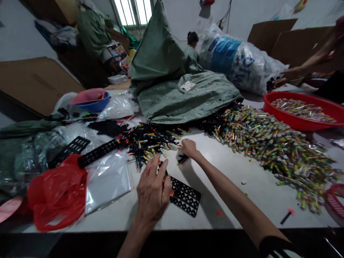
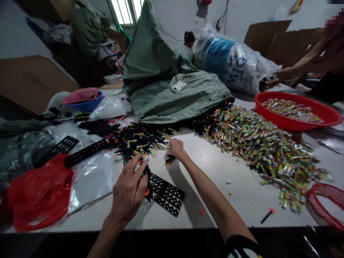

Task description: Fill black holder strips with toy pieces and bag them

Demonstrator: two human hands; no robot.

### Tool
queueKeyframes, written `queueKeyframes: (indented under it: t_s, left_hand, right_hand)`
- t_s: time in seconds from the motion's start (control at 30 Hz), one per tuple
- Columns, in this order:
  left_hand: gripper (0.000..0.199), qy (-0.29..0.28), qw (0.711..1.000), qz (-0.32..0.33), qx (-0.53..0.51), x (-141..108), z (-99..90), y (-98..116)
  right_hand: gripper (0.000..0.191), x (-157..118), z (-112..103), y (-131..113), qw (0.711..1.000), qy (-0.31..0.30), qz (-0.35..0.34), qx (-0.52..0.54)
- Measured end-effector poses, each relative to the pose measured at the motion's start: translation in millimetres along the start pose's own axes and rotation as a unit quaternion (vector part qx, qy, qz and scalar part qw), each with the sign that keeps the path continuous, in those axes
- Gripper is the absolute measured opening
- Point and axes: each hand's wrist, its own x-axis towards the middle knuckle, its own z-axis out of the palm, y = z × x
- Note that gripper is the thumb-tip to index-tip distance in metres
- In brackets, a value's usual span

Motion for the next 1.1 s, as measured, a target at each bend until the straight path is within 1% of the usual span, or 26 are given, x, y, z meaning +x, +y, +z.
queueKeyframes:
  t_s: [0.1,0.17,0.2,0.23,0.27,0.3,0.33,0.37,0.4,0.47,0.57,0.6,0.63,0.67,0.73,0.77,0.8,0.83,0.9,0.93,0.97,1.0,1.1]
  left_hand:
    - [0.041,0.006,1.000,-0.003,-0.009,-1,0.2,1]
    - [0.041,0.012,1.000,-0.004,-0.014,-1,0.4,1]
    - [0.041,0.014,1.000,-0.003,-0.017,-1,0.5,1]
    - [0.041,0.014,1.000,-0.002,-0.019,-1,0.4,2]
    - [0.041,0.013,1.000,-0.002,-0.021,-1,0.3,2]
    - [0.041,0.011,1.000,-0.002,-0.022,0,0.1,2]
    - [0.041,0.010,1.000,-0.002,-0.023,0,-0.3,2]
    - [0.041,0.009,1.000,-0.001,-0.023,0,-0.8,1]
    - [0.041,0.008,1.000,-0.001,-0.023,0,-1.4,1]
    - [0.041,0.004,1.000,0.000,-0.024,0,-3.0,1]
    - [0.042,-0.004,1.000,0.003,-0.024,1,-4.9,2]
    - [0.042,-0.006,1.000,0.003,-0.023,1,-5.1,2]
    - [0.042,-0.007,1.000,0.003,-0.022,1,-4.9,3]
    - [0.042,-0.007,1.000,0.002,-0.021,1,-4.4,3]
    - [0.043,-0.007,1.000,0.002,-0.019,1,-2.8,4]
    - [0.043,-0.008,1.000,0.001,-0.016,2,-2.0,4]
    - [0.044,-0.008,1.000,-0.003,-0.012,3,-1.3,4]
    - [0.045,-0.009,1.000,-0.007,-0.008,3,-0.9,4]
    - [0.046,-0.011,1.000,-0.020,-0.001,4,-0.9,4]
    - [0.044,-0.011,1.000,-0.025,0.002,4,-1.3,4]
    - [0.043,-0.010,1.000,-0.027,0.002,4,-1.8,3]
    - [0.041,-0.009,1.000,-0.026,0.002,3,-2.4,3]
    - [0.040,-0.005,1.000,-0.024,0.000,2,-3.7,1]
  right_hand:
    - [0.022,-32,-1,36,0.999,0.007,0.039,0.002]
    - [0.019,-53,-4,52,0.999,-0.002,0.047,0.017]
    - [0.018,-64,-4,57,0.997,-0.023,0.049,0.055]
    - [0.016,-74,-2,59,0.990,-0.054,0.051,0.121]
    - [0.013,-83,1,58,0.973,-0.088,0.052,0.208]
    - [0.008,-92,6,54,0.943,-0.121,0.055,0.304]
    - [0.004,-100,12,48,0.907,-0.145,0.058,0.392]
    - [0.008,-106,19,41,0.874,-0.157,0.058,0.456]
    - [0.012,-111,26,32,0.854,-0.158,0.053,0.492]
    - [0.013,-116,40,15,0.837,-0.150,0.034,0.525]
    - [0.012,-116,53,-6,0.826,-0.139,-0.006,0.547]
    - [0.011,-116,55,-12,0.829,-0.135,-0.025,0.542]
    - [0.011,-116,55,-17,0.842,-0.128,-0.046,0.521]
    - [0.010,-118,54,-22,0.866,-0.116,-0.069,0.482]
    - [0.006,-122,51,-30,0.924,-0.084,-0.110,0.357]
    - [0.007,-125,48,-34,0.947,-0.070,-0.127,0.286]
    - [0.010,-125,45,-37,0.962,-0.063,-0.142,0.224]
    - [0.014,-124,41,-38,0.969,-0.069,-0.157,0.177]
    - [0.018,-111,32,-36,0.963,-0.135,-0.193,0.134]
    - [0.021,-101,27,-32,0.958,-0.166,-0.195,0.128]
    - [0.022,-88,22,-27,0.960,-0.179,-0.179,0.124]
    - [0.023,-74,17,-21,0.965,-0.177,-0.152,0.120]
    - [0.020,-41,8,-4,0.989,-0.100,-0.051,0.096]
